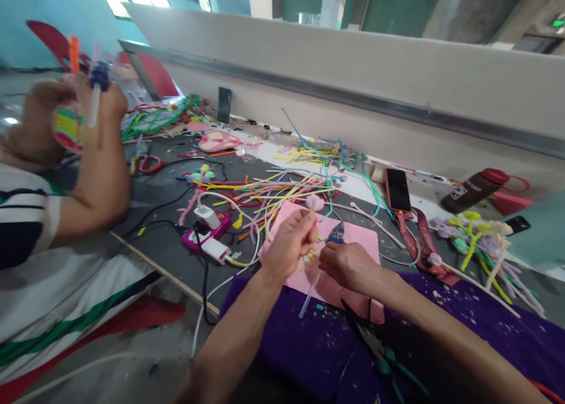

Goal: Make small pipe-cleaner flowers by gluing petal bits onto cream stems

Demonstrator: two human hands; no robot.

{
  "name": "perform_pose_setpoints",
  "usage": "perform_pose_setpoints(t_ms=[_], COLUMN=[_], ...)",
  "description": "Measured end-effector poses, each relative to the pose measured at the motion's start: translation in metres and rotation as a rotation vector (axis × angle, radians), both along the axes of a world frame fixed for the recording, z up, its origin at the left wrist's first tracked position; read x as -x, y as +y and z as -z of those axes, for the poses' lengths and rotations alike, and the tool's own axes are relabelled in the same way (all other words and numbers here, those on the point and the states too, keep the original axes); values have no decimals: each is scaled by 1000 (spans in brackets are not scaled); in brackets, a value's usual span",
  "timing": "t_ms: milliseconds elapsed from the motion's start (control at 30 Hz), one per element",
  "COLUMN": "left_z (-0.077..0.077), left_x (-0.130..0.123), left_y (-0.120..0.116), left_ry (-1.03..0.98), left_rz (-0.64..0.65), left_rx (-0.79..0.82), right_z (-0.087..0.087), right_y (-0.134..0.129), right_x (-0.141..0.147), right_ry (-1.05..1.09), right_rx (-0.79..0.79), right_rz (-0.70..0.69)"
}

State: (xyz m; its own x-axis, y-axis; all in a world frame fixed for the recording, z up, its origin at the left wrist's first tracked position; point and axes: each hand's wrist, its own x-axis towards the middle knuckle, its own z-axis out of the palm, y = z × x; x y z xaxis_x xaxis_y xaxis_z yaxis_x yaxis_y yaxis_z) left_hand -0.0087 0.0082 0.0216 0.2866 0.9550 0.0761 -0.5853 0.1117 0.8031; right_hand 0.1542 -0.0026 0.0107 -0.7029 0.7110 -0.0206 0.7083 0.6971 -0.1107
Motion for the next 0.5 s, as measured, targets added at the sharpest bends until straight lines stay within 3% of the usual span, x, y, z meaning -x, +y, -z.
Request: perform_pose_setpoints(t_ms=[100, 233, 367, 500], left_z=[2, 1, -1, -1], left_x=[-10, -8, -5, -6], left_y=[-6, -7, -8, -7], left_ry=[-40, -65, -73, -60], left_rz=[50, 9, 26, 5], left_rx=[-17, -25, -49, -31], right_z=[-1, -11, -15, -13], right_y=[8, 24, 43, 61], right_x=[-11, -16, -11, 0], right_ry=[77, 90, 53, 113], right_rx=[-7, -16, -51, 35], right_rz=[40, 62, 95, 143])
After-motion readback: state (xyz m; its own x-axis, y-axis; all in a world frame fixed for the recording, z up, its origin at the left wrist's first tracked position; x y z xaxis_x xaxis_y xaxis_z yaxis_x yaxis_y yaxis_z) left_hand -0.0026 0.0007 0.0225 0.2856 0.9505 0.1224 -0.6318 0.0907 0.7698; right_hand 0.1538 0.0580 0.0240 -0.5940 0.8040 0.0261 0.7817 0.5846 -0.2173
